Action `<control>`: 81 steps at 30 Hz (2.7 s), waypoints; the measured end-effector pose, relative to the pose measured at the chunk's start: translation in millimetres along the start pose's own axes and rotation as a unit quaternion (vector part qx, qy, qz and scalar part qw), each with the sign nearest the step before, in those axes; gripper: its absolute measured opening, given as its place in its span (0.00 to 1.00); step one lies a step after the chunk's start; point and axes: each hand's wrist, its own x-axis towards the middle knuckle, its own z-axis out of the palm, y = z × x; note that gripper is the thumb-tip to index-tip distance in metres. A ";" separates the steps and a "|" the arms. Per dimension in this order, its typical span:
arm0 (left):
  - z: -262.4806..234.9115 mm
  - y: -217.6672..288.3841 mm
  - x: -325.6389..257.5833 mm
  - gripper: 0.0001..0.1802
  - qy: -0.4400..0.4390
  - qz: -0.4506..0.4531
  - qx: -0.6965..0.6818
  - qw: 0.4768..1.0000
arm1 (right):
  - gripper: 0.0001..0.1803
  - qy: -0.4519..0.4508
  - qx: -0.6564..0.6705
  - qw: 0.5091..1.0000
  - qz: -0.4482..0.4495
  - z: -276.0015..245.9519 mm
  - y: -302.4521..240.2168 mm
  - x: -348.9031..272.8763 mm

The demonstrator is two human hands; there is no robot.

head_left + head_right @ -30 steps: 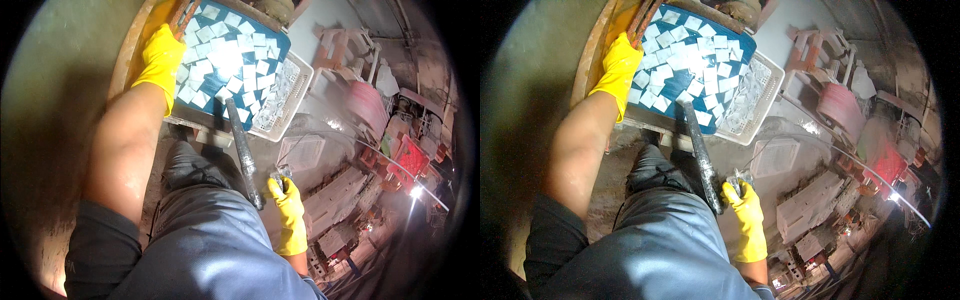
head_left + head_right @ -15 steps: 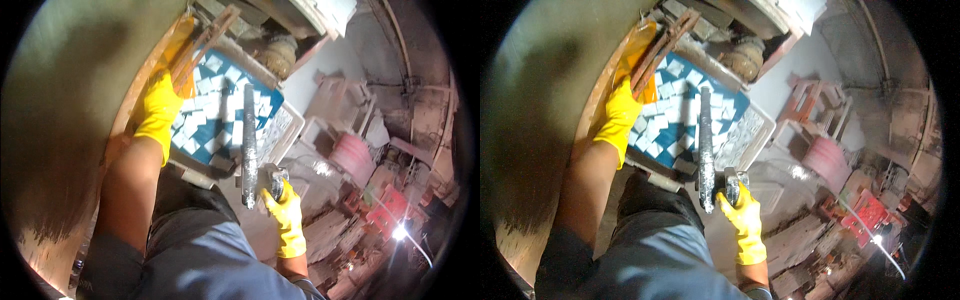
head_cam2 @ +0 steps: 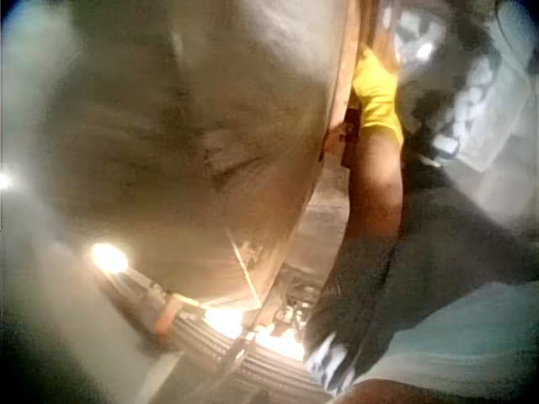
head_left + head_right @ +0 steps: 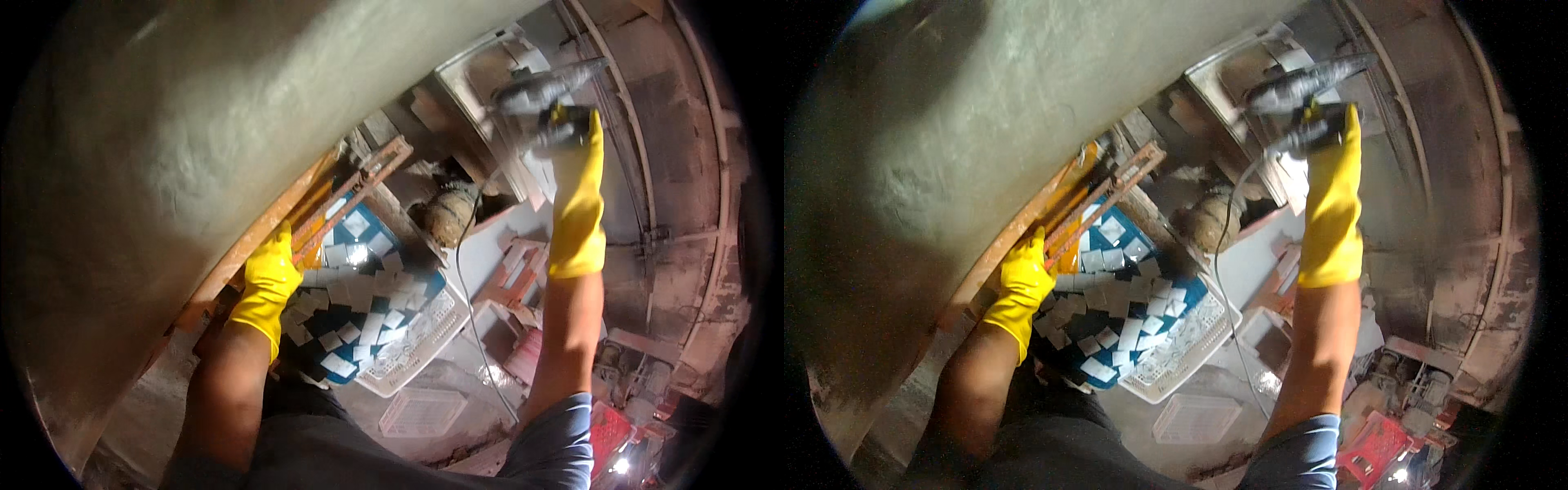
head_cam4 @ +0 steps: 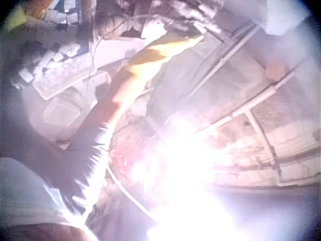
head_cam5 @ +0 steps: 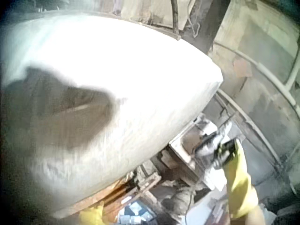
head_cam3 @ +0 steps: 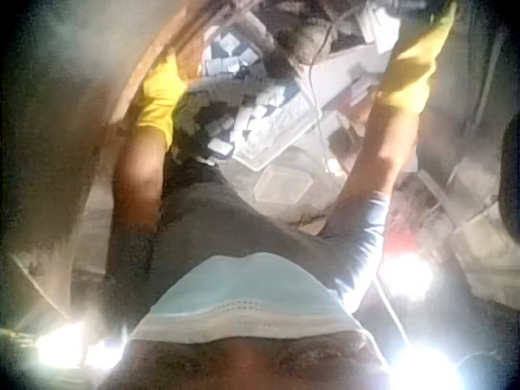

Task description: The person operates a conveyor belt machine, placing small white rectangular tiles onto the moving belt and using a metal tool to arrange them. The person repeatedly moves between the conveyor and a nearby bin to retrieve more tiles.

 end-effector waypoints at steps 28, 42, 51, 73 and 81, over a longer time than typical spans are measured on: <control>13.4 -9.9 1.3 0.41 0.052 0.033 0.020 0.998 | 0.22 0.384 -0.119 0.873 0.277 -28.9 357.4 -614.2; 9.8 -14.6 3.1 0.24 0.037 0.098 -0.013 0.994 | 0.53 0.497 -0.464 0.685 0.261 128.9 451.4 -592.3; 14.6 -35.3 -12.6 0.43 0.134 0.202 0.060 0.968 | 0.43 0.560 -0.515 0.620 0.190 123.8 447.2 -581.7; 112.1 -604.7 -580.3 0.31 -0.042 -0.209 0.000 0.977 | 0.37 0.161 -0.325 0.932 0.022 20.4 476.4 -695.6; 156.3 -807.7 -846.1 0.37 -0.260 -0.447 -0.064 0.853 | 0.30 -0.105 -0.375 0.875 0.288 180.4 620.9 -836.0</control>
